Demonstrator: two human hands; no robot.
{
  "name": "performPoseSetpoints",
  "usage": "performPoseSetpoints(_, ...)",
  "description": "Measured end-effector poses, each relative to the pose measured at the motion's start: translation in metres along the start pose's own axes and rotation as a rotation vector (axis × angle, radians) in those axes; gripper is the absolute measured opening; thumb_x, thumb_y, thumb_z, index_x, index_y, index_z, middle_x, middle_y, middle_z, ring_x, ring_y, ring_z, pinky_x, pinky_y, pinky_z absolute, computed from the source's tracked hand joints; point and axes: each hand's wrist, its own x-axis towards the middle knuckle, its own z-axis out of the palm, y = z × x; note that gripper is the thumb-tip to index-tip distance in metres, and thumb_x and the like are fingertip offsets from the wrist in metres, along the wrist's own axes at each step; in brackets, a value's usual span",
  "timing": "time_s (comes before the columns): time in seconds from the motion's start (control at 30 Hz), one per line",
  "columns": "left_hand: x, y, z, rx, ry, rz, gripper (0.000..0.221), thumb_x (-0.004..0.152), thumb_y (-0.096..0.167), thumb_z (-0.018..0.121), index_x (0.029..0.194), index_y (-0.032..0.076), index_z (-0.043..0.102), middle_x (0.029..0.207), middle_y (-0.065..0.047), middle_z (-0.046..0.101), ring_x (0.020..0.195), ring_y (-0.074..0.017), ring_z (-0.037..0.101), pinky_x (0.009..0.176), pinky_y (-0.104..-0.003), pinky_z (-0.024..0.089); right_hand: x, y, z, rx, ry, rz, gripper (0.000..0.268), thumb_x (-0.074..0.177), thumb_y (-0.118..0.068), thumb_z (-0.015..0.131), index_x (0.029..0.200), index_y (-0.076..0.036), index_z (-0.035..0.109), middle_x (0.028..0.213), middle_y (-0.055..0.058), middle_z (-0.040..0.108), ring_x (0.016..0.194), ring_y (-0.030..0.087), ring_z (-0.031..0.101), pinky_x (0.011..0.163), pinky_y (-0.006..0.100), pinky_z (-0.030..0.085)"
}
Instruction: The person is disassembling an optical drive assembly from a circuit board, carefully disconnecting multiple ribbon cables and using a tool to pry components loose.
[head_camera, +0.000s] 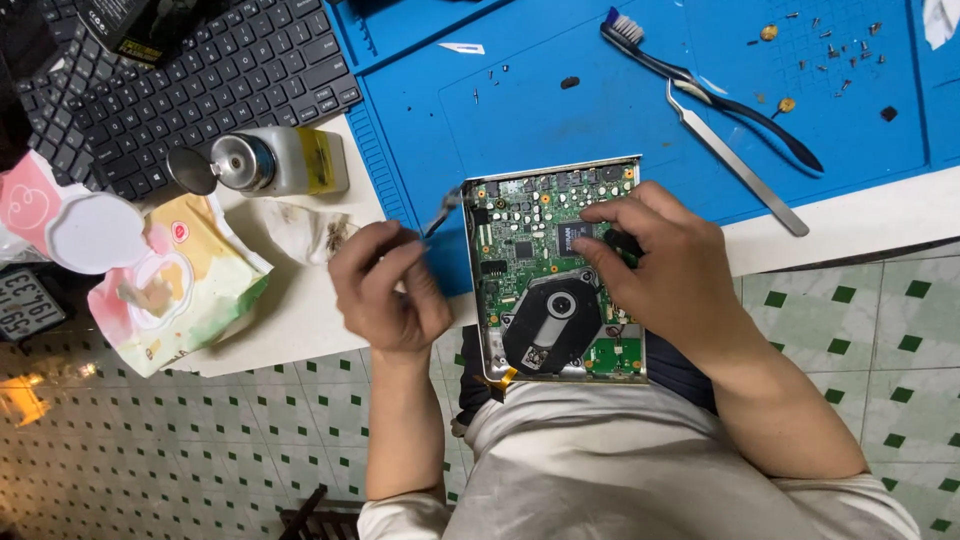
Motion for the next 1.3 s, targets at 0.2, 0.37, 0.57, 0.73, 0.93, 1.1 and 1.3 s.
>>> performPoseSetpoints(0.2,-0.019,0.012,-0.029,-0.268,0.118,-0.068,0.017,0.102,0.023,0.059,0.100,0.007,0.064,0.088,-0.032,0.068,0.068,-0.0328,0.071,0.061,-0.039,0.060,-0.004,0.009,0.003,-0.019,0.002,0.017,0.018,0.091,-0.012,0.088,0.108,-0.011,0.083,0.080,0.007,0.065,0.062,0.032,0.067,0.051,0.036,0.052)
performPoseSetpoints(0.37,0.004,0.052,-0.046,-0.227,0.462,-0.221,0.015,0.109,0.018,0.046,0.103,0.012,0.034,0.070,-0.017,0.051,0.039,-0.0238,0.039,0.035,-0.034,0.042,-0.004,0.011,0.001,-0.066,-0.111,0.025,0.021,0.101,-0.027,0.077,0.116,-0.012,0.076,0.103,0.005,0.068,0.064,0.022,0.059,0.059,0.037,0.045)
performPoseSetpoints(0.57,0.021,0.069,-0.071,-0.315,-0.249,-0.925,0.010,0.109,0.005,0.049,0.108,0.001,0.058,0.075,-0.009,0.066,0.061,-0.0143,0.063,0.054,-0.023,0.053,-0.003,0.013,0.002,-0.082,-0.109,0.014,0.021,0.100,-0.027,0.078,0.115,-0.012,0.077,0.102,0.005,0.068,0.069,0.023,0.062,0.059,0.037,0.046)
performPoseSetpoints(0.73,0.017,0.055,-0.040,-0.313,-0.526,-1.130,0.018,0.102,0.006,0.056,0.115,0.003,0.069,0.083,-0.007,0.072,0.072,-0.0133,0.069,0.068,-0.025,0.064,-0.003,0.013,0.002,-0.086,-0.108,-0.002,0.023,0.100,-0.026,0.078,0.116,-0.009,0.077,0.101,0.006,0.068,0.070,0.024,0.062,0.060,0.038,0.046)
performPoseSetpoints(0.93,0.010,0.046,-0.017,-0.180,-0.540,-1.245,0.014,0.094,0.003,0.066,0.104,0.005,0.076,0.074,-0.004,0.073,0.060,-0.0083,0.063,0.060,-0.024,0.057,-0.003,0.011,0.001,-0.072,-0.104,0.016,0.021,0.100,-0.025,0.079,0.115,-0.011,0.077,0.101,0.005,0.068,0.067,0.022,0.060,0.059,0.037,0.045)
performPoseSetpoints(1.1,0.018,0.047,-0.012,-0.041,-0.513,-1.053,0.006,0.088,0.003,0.075,0.084,0.008,0.076,0.079,-0.003,0.070,0.061,-0.0090,0.057,0.062,-0.024,0.049,-0.003,0.013,0.002,-0.083,-0.118,0.030,0.022,0.099,-0.026,0.078,0.116,-0.012,0.077,0.101,0.004,0.069,0.068,0.022,0.061,0.059,0.038,0.045)
performPoseSetpoints(1.3,0.021,0.048,-0.011,0.003,-0.558,-1.073,0.001,0.086,0.007,0.078,0.087,0.008,0.078,0.086,-0.003,0.081,0.075,-0.0092,0.074,0.071,-0.025,0.060,-0.002,0.013,0.000,-0.049,-0.147,0.072,0.023,0.101,-0.030,0.074,0.117,-0.014,0.075,0.101,0.003,0.066,0.058,0.020,0.056,0.059,0.038,0.043)
